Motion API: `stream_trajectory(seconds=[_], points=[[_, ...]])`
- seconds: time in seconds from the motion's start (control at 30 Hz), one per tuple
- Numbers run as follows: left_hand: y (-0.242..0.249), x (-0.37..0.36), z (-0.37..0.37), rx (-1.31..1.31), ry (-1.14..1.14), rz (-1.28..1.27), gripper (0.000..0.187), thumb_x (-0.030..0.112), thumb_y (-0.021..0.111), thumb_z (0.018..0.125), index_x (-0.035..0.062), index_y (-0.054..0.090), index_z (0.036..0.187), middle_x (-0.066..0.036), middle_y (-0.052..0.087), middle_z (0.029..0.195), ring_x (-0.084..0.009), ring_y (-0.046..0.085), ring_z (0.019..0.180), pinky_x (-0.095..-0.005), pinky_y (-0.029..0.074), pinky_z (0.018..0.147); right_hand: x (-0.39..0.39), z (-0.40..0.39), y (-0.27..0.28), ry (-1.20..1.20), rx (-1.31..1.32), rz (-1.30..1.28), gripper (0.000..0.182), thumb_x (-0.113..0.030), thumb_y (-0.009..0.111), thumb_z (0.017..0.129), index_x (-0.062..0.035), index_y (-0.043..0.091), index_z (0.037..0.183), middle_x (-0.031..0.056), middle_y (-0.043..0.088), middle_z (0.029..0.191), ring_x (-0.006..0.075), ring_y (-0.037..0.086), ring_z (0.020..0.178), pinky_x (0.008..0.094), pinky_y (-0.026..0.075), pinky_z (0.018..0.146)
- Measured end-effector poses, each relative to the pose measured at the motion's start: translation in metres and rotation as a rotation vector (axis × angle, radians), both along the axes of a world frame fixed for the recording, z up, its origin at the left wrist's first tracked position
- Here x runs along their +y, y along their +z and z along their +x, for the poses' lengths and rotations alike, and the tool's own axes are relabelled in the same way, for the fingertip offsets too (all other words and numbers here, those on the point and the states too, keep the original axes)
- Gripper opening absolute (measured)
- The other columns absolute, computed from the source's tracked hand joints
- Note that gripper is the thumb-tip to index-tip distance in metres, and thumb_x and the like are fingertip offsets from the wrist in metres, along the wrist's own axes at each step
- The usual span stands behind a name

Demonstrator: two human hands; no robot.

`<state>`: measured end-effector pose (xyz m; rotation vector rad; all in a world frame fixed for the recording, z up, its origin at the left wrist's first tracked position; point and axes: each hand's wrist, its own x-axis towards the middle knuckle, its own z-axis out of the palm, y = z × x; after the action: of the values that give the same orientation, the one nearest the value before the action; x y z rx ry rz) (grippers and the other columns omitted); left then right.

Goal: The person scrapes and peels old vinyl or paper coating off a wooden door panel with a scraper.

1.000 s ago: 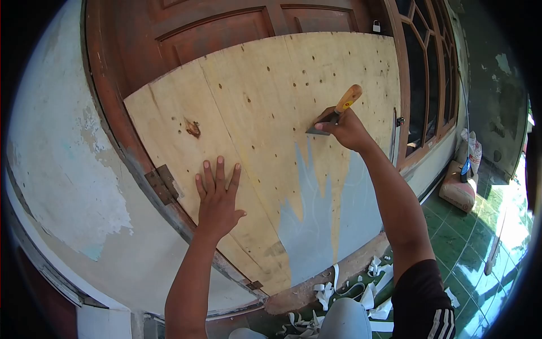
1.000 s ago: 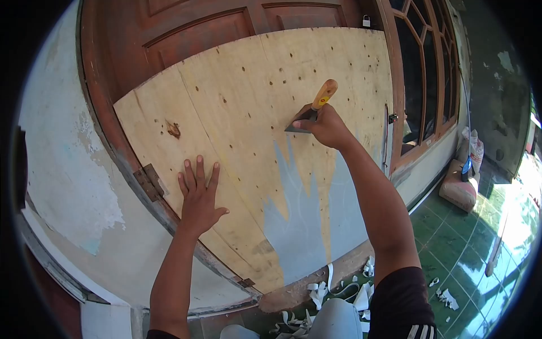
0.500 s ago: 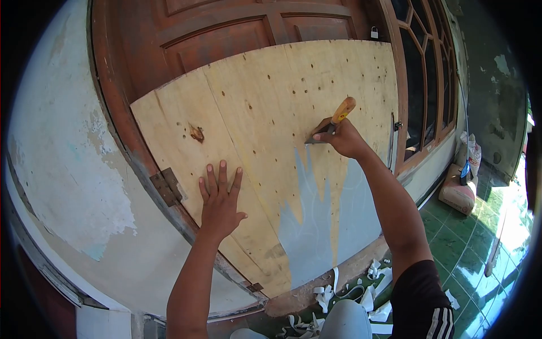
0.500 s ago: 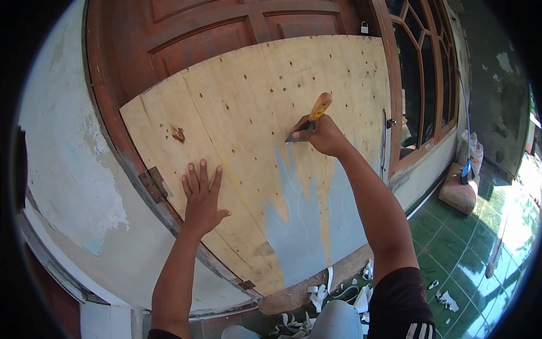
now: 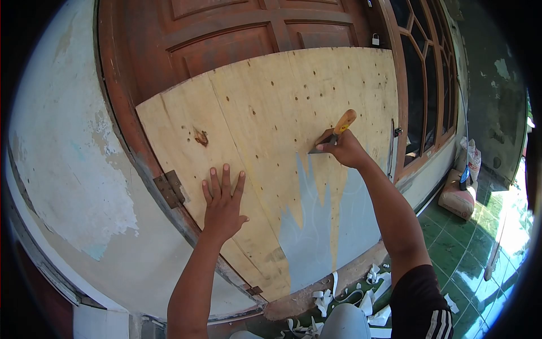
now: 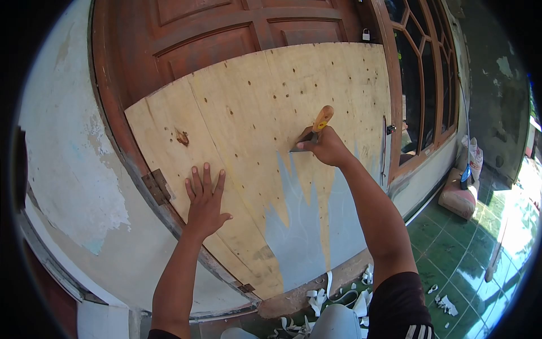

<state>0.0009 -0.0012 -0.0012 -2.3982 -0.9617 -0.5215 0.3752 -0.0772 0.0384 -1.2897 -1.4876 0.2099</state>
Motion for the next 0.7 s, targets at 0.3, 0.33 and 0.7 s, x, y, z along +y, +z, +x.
stream_trajectory(seconds=[0.3,0.33,0.7], points=[[0.000,-0.003,-0.001,-0.007,-0.005,-0.008,0.126,0.036,0.091,0.073,0.0189,0.010,0.168,-0.023,-0.006,0.173,-0.0507,-0.007,0.157,-0.0680,0.003,0.123,0.004,0.006,-0.004,0.003,-0.007,0.074,0.016,-0.014,0.078,0.091,-0.0029,0.072,0.101,0.0068,0.071,0.092,0.0194,0.063,0.092,0.0348,0.049,0.087],[-0.001,0.000,-0.002,-0.002,-0.011,-0.001,0.127,0.037,0.092,0.072,0.0176,0.011,0.168,-0.024,-0.007,0.172,-0.0520,-0.008,0.157,-0.0686,0.002,0.123,0.006,0.006,-0.002,0.007,0.080,0.046,0.016,-0.015,0.078,0.092,-0.0026,0.072,0.099,0.0065,0.071,0.092,0.0193,0.064,0.092,0.0346,0.049,0.087],[0.005,-0.005,0.000,-0.010,0.005,-0.011,0.124,0.034,0.092,0.073,0.0197,0.013,0.168,-0.021,-0.004,0.173,-0.0492,-0.004,0.158,-0.0665,0.004,0.124,0.010,-0.003,-0.023,0.062,0.107,0.166,0.013,-0.010,0.078,0.091,-0.0017,0.072,0.098,0.0064,0.072,0.094,0.0192,0.065,0.094,0.0349,0.049,0.089]])
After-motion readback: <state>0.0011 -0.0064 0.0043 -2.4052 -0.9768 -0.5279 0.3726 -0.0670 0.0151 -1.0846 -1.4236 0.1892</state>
